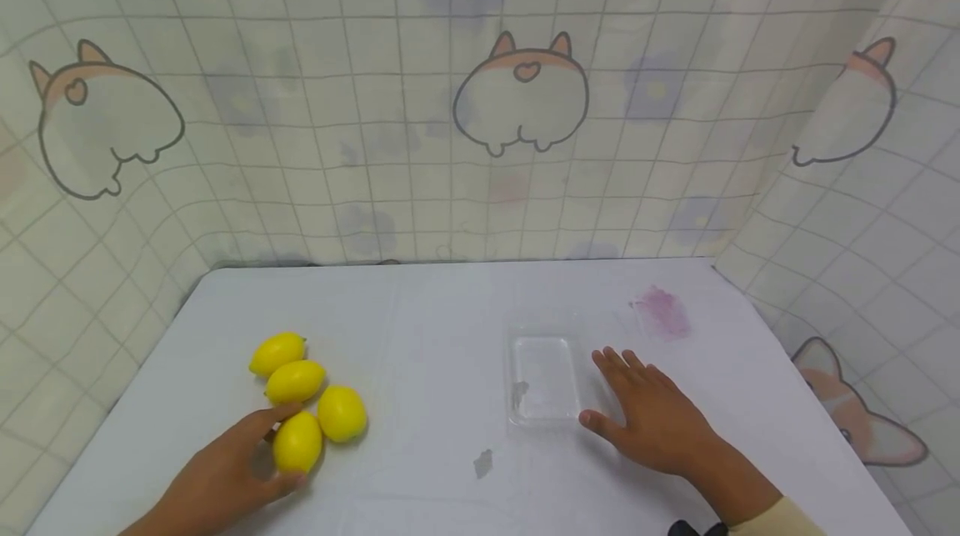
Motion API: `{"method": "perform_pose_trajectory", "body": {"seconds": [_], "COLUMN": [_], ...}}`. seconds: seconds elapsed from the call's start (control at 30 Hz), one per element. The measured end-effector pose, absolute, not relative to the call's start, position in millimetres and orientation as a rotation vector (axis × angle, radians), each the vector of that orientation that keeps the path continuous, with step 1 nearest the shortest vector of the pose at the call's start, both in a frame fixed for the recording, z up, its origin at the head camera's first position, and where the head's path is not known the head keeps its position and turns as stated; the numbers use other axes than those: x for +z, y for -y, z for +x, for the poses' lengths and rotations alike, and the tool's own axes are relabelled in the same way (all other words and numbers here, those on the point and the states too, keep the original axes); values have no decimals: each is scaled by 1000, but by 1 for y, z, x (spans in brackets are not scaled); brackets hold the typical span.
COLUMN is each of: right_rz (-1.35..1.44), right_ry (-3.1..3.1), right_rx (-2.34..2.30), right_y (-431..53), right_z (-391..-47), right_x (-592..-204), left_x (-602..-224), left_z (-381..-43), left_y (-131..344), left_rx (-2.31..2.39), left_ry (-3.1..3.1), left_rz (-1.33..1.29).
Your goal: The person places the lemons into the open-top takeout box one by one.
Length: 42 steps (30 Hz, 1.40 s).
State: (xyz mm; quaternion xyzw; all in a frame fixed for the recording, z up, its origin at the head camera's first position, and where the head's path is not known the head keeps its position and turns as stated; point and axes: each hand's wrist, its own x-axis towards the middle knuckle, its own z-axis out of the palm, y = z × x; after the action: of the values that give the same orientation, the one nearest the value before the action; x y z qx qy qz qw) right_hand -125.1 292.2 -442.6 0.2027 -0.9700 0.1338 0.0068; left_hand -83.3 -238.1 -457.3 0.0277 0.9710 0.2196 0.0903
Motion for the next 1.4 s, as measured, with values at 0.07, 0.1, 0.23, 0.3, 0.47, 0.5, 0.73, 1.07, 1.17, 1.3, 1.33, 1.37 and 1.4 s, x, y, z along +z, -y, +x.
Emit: {"method": "perform_pose_trajectory", "body": {"seconds": [0.07,0.1,0.23,0.3,0.47,0.5,0.73,1.07,1.17,1.3,1.33,1.37,1.4], "right_rz": [628,626,617,612,608,610,615,620,624,624,623,622,620], "right_ry": [3039,3039,3045,3050,3052,3051,3051,3058,3059,3057,3058,3058,3058], "right_rx": [416,413,390,377,367,367,375,366,367,374,374,374,375], "right_y": [-291,-291,-289,-288,-288,-288,-290,-290,-290,-290,-291,-291,-291], "right_z": [-125,-125,-125,-126,-126,-127,-127,-130,-130,-129,-129,-128,-128], "right_x": [-442,-442,-441,-441,-442,-442,-443,-443,-443,-441,-440,-440,-439], "left_x": [-458,-458,-458,-458,-457,-456,-444,-424,-421,-418,-417,-417,-417], "left_z": [-83,-83,-84,-84,-82,-82,-82,-95,-99,-108,-110,-113,-115], "left_y": [237,236,235,234,237,238,245,241,239,232,231,228,226], "left_rx": [638,631,607,606,615,620,672,677,693,709,718,720,725], "left_ry": [-2894,-2897,-2910,-2920,-2976,-2991,-3082,-3173,-3170,-3140,-3130,-3123,-3113], "left_rz": [96,96,101,95,106,117,259,385,420,460,467,469,467]}}
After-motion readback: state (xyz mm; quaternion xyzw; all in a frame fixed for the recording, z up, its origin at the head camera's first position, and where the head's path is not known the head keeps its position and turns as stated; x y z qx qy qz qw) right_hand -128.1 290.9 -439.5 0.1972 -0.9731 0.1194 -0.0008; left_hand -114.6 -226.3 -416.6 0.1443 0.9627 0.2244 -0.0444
